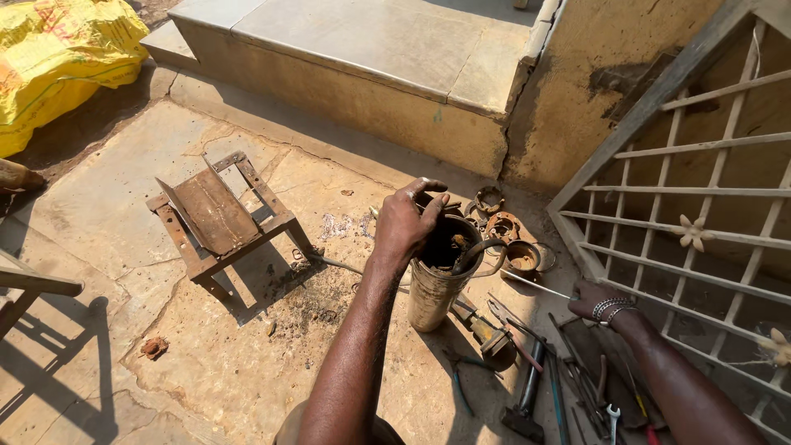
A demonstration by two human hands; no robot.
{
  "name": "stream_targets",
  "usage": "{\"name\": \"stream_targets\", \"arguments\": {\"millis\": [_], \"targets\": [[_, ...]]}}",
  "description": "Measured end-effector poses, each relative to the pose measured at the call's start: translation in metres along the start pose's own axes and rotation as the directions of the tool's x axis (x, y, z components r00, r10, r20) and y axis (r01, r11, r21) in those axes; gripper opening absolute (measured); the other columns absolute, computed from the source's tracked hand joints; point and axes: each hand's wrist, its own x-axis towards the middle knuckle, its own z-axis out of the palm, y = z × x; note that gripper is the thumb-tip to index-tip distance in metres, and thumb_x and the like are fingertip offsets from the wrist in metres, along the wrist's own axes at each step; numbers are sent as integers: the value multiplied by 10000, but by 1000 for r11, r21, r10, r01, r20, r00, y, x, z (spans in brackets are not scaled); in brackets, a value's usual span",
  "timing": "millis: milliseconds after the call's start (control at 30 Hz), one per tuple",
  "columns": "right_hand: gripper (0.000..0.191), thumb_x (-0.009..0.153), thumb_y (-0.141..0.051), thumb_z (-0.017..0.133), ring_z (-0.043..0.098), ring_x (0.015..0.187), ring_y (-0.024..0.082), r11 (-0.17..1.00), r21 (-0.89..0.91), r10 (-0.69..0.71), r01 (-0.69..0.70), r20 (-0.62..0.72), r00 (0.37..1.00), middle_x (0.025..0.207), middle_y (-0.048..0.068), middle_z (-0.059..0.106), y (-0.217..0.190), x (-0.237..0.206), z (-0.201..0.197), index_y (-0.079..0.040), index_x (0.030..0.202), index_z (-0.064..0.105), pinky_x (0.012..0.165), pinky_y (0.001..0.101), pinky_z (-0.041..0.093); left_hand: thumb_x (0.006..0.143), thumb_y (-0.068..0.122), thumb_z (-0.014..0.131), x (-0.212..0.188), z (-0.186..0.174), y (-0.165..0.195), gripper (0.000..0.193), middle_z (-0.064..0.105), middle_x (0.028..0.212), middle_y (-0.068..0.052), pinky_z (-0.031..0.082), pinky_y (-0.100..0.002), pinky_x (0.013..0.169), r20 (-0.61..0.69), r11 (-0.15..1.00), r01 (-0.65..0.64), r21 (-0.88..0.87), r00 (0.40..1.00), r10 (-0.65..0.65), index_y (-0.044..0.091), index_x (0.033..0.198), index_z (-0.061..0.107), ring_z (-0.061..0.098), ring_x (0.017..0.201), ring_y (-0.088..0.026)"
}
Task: The person uses pliers and a screwdriver to remove debris and wires from a cylindrical metal component. They repeatedly probe the interior, extract wire fragments, and manipulate the object to access different areas.
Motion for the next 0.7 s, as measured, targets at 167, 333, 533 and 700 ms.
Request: {"name": "stream_targets", "arguments": {"millis": [167,333,533,700], "targets": [[477,955,-422,573,712,1024,308,953,243,-144,184,-173,974,1136,148,722,84,-107,-60,-115,1321,591,867,466,600,960,347,681,-46,-9,28,246,792,928,-136,598,-398,736,-122,997,-26,67,992,34,158,1095,760,787,857,-275],[446,965,-227,559,748,943,258,832,122,-387,541,-571,724,1027,157,746,97,-229,-99,-106,1391,613,773,406,611,1043,411,588,-72,-5,47,321,772,949,-146,567,-437,763,54,996,-67,65,997,63,135,1081,745,754,886,-308],[571,969,-242,613,728,846,100,960,-224,-224,167,-263,938,886,-7,732,79,-276,-99,-320,1532,559,821,273,612,930,449,647,-74,-4,69,325,757,940,-107,574,-448,739,101,987,-129,92,988,120,166,1023,778,740,859,-321],[526,896,-190,692,706,810,122,957,64,-247,283,-331,911,861,-7,709,117,-244,-63,-288,1412,657,838,277,625,703,596,804,-72,-8,78,449,740,830,-73,550,-482,696,326,882,-284,376,932,162,164,816,760,721,871,-301]]}}
